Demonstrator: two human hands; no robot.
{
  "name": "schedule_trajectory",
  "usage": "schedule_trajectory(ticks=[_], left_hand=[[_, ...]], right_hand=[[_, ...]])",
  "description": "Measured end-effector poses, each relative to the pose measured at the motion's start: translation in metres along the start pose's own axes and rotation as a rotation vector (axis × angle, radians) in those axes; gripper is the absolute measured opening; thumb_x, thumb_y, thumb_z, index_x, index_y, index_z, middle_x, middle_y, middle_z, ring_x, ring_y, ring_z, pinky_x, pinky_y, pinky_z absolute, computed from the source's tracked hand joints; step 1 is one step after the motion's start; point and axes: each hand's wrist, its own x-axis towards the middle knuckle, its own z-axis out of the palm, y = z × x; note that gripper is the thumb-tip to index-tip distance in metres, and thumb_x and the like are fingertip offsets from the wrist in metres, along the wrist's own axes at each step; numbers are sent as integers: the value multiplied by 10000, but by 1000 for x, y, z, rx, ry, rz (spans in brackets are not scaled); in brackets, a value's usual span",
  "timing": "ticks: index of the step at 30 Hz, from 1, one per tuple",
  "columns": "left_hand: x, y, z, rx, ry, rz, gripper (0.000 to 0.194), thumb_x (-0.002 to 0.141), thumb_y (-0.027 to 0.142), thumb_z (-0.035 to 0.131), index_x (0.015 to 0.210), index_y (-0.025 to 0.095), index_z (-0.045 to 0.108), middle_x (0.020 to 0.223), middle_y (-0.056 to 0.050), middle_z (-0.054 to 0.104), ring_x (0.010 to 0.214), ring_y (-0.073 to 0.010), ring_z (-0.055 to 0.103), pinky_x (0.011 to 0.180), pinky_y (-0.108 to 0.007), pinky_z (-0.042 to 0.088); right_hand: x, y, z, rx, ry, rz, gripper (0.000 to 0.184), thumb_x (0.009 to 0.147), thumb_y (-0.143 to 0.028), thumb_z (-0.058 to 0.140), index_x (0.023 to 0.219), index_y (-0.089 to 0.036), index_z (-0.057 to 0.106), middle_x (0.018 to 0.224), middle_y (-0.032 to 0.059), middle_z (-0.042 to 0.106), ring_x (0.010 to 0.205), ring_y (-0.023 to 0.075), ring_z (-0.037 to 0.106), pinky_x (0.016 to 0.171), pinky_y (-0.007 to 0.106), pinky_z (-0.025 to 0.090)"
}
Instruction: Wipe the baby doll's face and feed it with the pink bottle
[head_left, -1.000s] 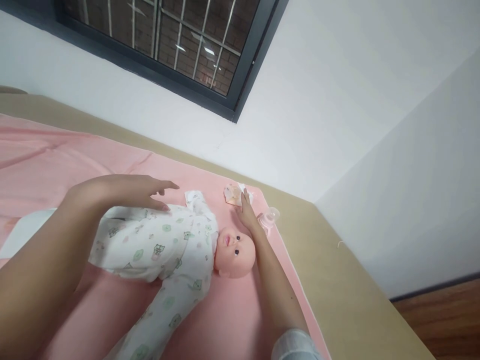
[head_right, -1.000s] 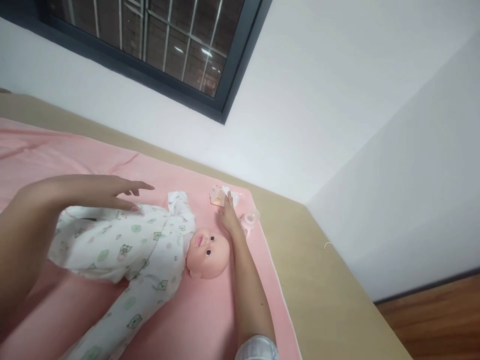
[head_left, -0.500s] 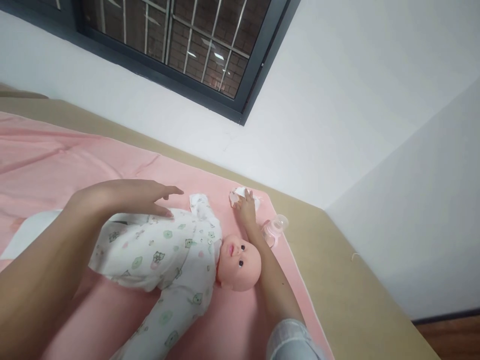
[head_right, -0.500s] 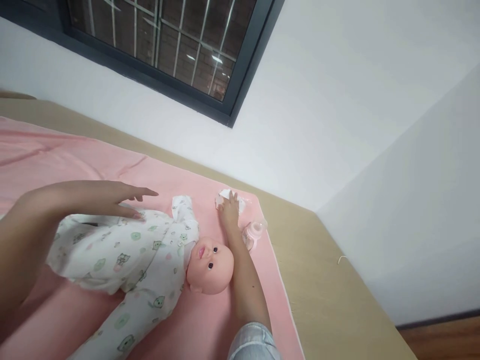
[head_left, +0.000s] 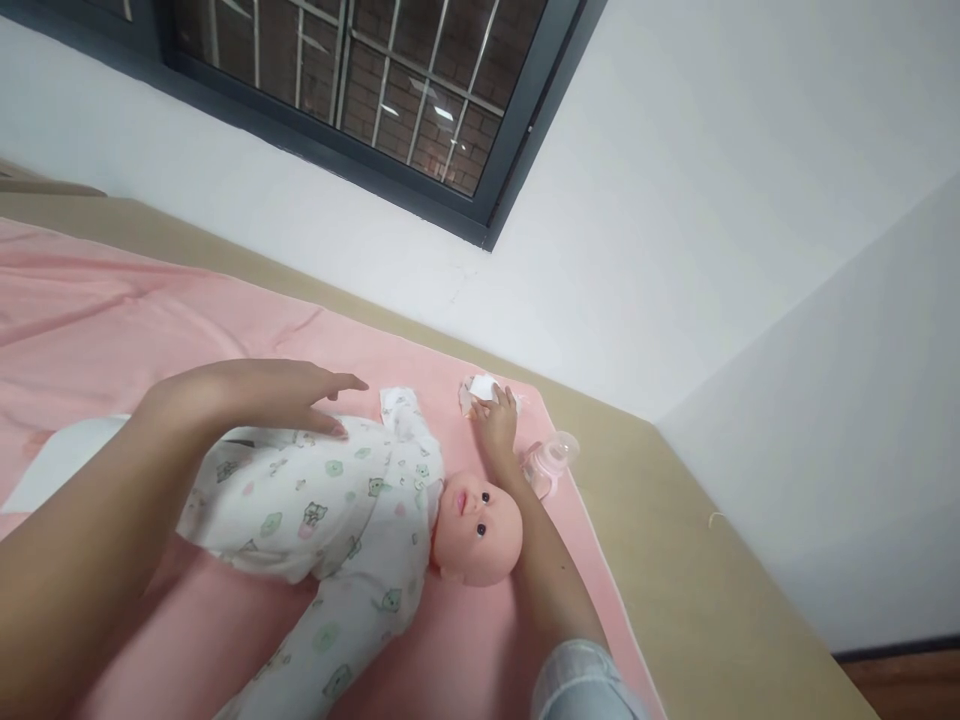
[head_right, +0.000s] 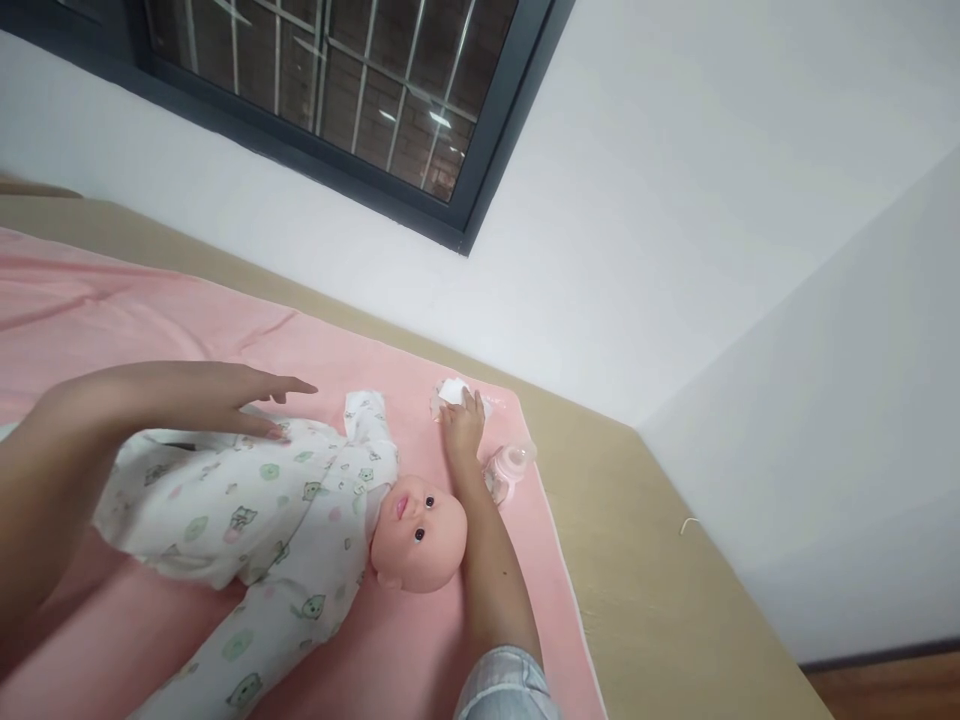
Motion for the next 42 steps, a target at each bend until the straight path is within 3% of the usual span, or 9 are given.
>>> schedule_trajectory(ticks=[9,16,23,32,42], left_hand=[[0,7,-2,-45,-77,-56,784,749,578,506,1452,286,314,1382,-41,480,1215,-300,481,949,-381,418],[3,3,1,-35,-58,-59,794,734,616,497,1445,301,333,1424,-34,426,1230,-325,461,959,-404,412],[2,-3,2,-53,-27,-16,765,761,616,486,1441,297,344,1426,-41,421,1227,-348,455,966,-439,400],[-4,-2,0,-80,5,6,770,740,641,516,1422,311,376,1419,-24,433,1244,-363,432,986,-457,376],[-5,-5,2,-56,1,57,747,764,635,491,1428,322,357,1415,-25,437,1228,-347,453,965,-435,391]], right_hand=[[6,5,15,-86,93,38,268,821,-301,533,825,-112,723,1261,173,557,1211,293,426,1049,442,298],[7,2,17,-48,81,61,257,806,-221,495,732,-119,719,1275,158,548,1213,281,410,1045,420,312],[-1,-10,-1,35,21,90,238,789,-201,506,694,-120,708,1321,162,507,1274,291,345,1060,421,316],[-40,-18,-31,70,3,16,231,800,-262,526,682,-178,706,1320,82,518,1287,273,365,1071,433,349],[-64,-18,-48,143,-36,51,245,843,-315,510,869,-223,735,1378,51,484,1329,235,379,1091,409,352]])
